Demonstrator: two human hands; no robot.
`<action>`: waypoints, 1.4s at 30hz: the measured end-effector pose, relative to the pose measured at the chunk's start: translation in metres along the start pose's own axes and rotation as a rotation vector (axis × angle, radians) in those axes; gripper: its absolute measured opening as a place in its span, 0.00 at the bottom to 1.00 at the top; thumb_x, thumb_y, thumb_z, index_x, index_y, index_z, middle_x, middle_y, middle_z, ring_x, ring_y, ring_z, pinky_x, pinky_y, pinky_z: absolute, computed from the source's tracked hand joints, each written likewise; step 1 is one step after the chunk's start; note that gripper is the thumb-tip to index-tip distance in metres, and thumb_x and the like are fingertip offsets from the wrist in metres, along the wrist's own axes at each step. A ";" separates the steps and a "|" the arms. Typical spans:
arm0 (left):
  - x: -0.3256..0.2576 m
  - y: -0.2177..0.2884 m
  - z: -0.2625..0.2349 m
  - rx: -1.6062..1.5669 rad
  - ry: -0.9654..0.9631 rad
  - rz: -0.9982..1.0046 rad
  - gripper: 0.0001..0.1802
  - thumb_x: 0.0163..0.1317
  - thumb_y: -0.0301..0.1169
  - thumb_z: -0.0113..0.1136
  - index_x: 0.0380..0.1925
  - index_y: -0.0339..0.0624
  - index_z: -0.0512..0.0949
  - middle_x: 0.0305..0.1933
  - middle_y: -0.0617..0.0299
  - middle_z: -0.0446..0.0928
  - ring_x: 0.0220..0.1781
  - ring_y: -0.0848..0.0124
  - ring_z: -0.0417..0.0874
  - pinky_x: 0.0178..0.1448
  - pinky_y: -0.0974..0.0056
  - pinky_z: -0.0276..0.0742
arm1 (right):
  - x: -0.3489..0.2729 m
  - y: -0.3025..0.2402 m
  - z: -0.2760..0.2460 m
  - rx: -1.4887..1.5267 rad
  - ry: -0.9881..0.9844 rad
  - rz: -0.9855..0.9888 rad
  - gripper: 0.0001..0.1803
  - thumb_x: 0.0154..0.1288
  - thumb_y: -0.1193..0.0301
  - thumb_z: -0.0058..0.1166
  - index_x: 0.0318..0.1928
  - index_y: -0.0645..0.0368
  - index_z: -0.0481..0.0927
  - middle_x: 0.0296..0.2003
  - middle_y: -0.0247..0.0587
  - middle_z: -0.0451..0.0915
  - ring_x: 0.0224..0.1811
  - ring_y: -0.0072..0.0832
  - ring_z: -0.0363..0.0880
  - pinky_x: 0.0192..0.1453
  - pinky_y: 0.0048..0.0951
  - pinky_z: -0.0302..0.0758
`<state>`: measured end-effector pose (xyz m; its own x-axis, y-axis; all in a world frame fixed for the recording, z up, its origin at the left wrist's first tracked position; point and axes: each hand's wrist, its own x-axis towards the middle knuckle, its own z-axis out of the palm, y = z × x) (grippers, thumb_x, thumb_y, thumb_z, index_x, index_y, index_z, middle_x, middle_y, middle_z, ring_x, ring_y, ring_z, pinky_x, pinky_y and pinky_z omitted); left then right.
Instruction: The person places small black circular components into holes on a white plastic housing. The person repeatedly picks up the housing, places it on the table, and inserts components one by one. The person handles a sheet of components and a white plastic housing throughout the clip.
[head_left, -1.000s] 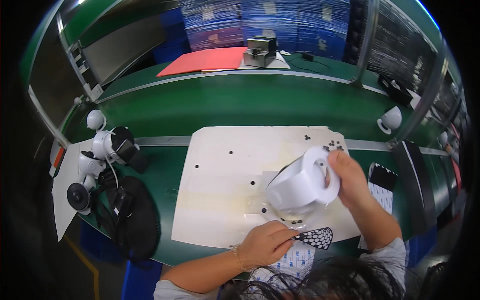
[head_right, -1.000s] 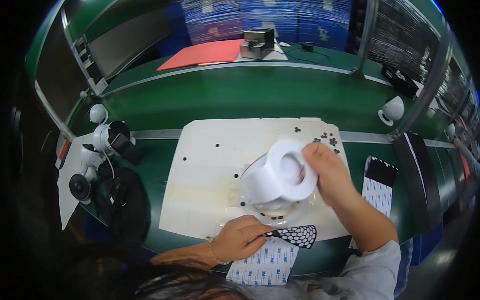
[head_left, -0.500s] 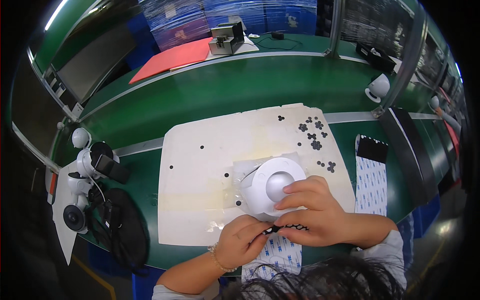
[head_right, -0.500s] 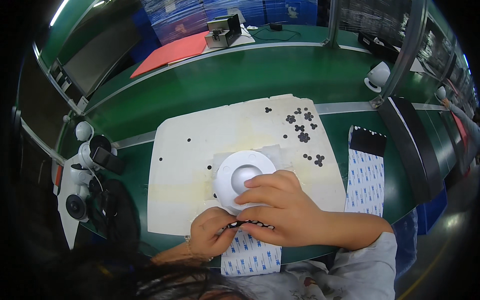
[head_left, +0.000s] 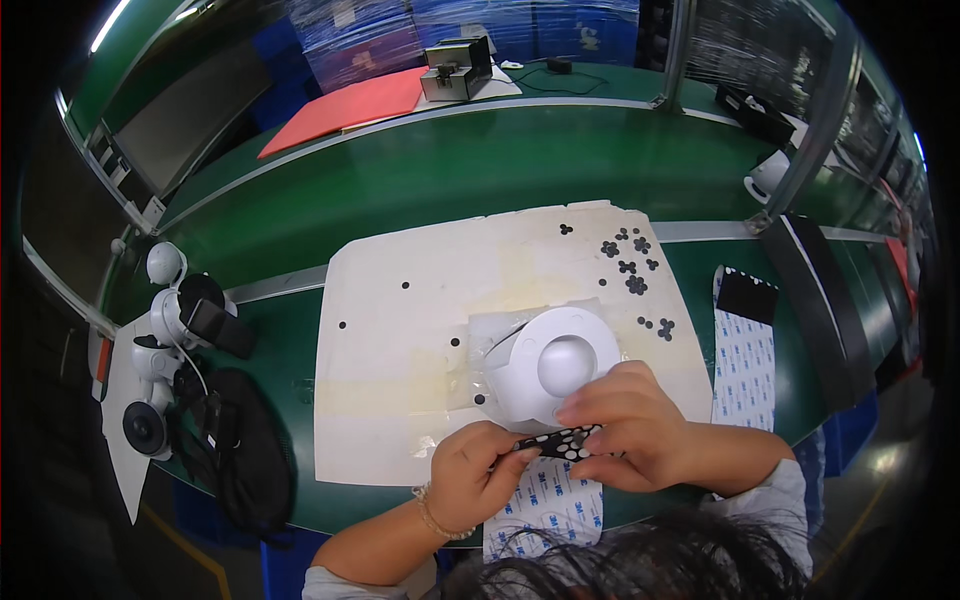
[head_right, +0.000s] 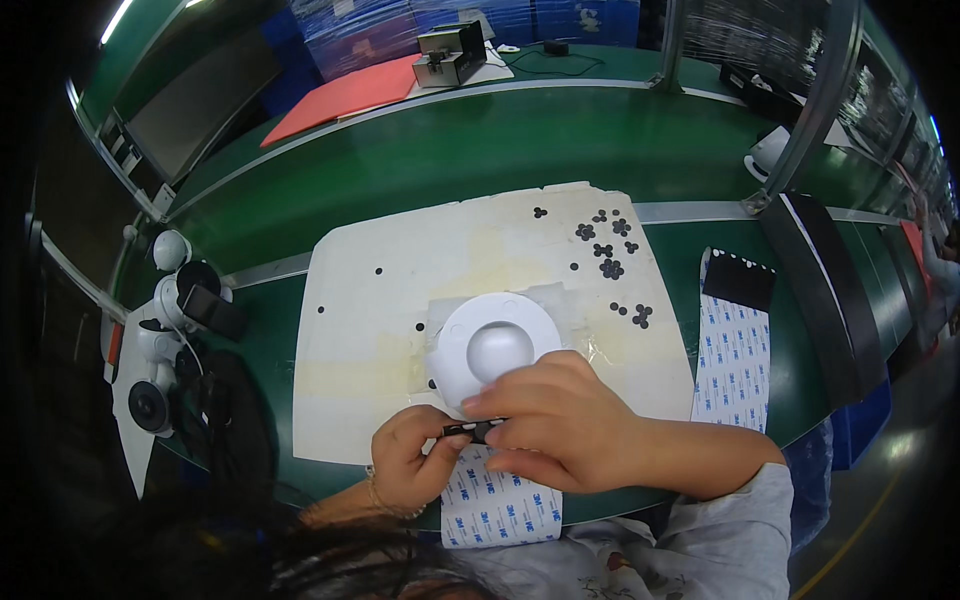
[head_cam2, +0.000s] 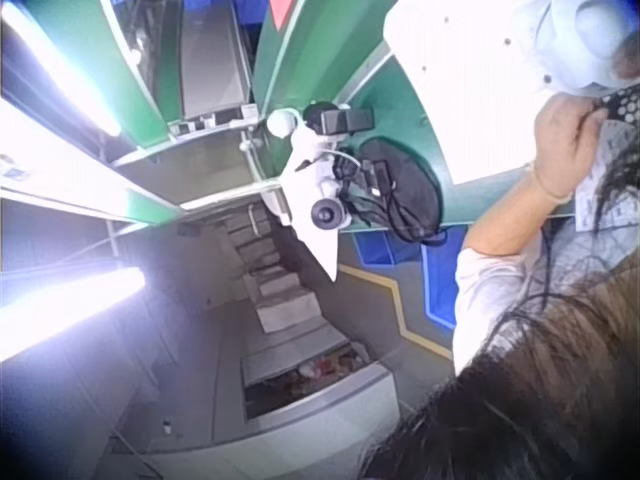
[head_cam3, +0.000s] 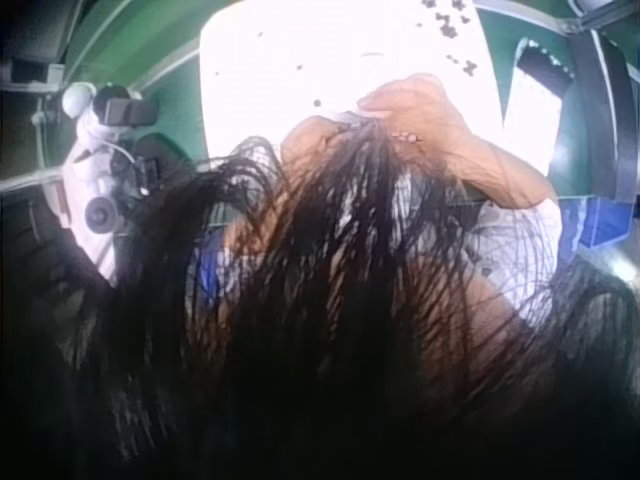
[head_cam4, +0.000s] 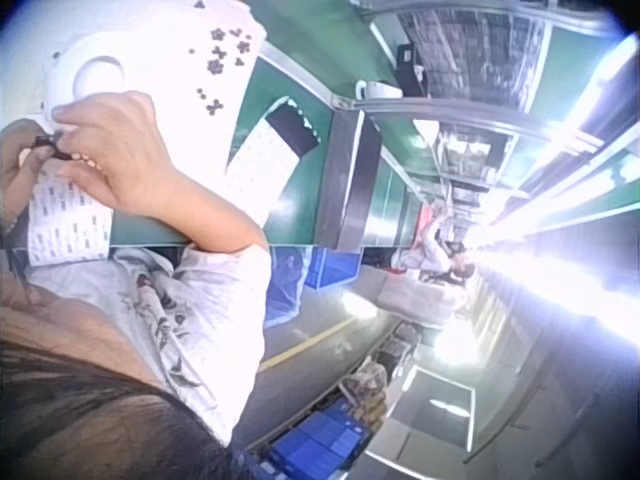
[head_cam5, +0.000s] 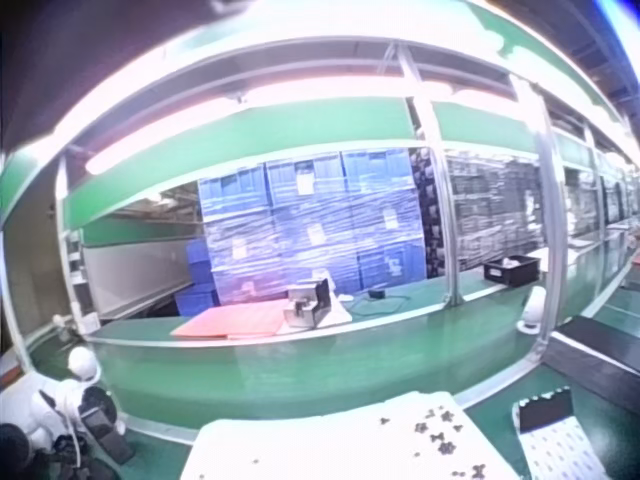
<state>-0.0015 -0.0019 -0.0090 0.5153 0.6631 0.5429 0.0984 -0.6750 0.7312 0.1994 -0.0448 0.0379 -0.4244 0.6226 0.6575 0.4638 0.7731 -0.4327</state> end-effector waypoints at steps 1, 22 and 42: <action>-0.001 -0.001 0.000 -0.001 0.003 0.002 0.07 0.47 0.24 0.62 0.24 0.37 0.73 0.18 0.58 0.70 0.19 0.65 0.71 0.22 0.66 0.66 | 0.001 0.000 0.000 0.081 0.006 0.065 0.13 0.47 0.70 0.62 0.35 0.55 0.76 0.41 0.32 0.76 0.43 0.31 0.72 0.44 0.30 0.63; -0.001 0.000 -0.001 -0.014 -0.002 0.047 0.07 0.45 0.25 0.64 0.23 0.38 0.75 0.20 0.59 0.71 0.21 0.64 0.73 0.24 0.65 0.67 | -0.008 0.001 0.011 0.157 0.115 0.032 0.16 0.49 0.79 0.58 0.41 0.55 0.74 0.36 0.37 0.76 0.40 0.36 0.73 0.42 0.32 0.66; 0.001 0.004 0.001 0.412 -0.022 0.209 0.10 0.44 0.37 0.66 0.25 0.49 0.77 0.56 0.57 0.70 0.56 0.59 0.67 0.48 0.55 0.61 | 0.016 0.038 -0.005 0.365 0.370 0.319 0.33 0.56 0.86 0.45 0.61 0.59 0.51 0.49 0.48 0.64 0.37 0.22 0.72 0.39 0.21 0.68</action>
<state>0.0001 -0.0044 -0.0061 0.5779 0.4954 0.6486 0.3183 -0.8686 0.3798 0.2145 -0.0056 0.0351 0.0198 0.7974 0.6031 0.1990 0.5880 -0.7840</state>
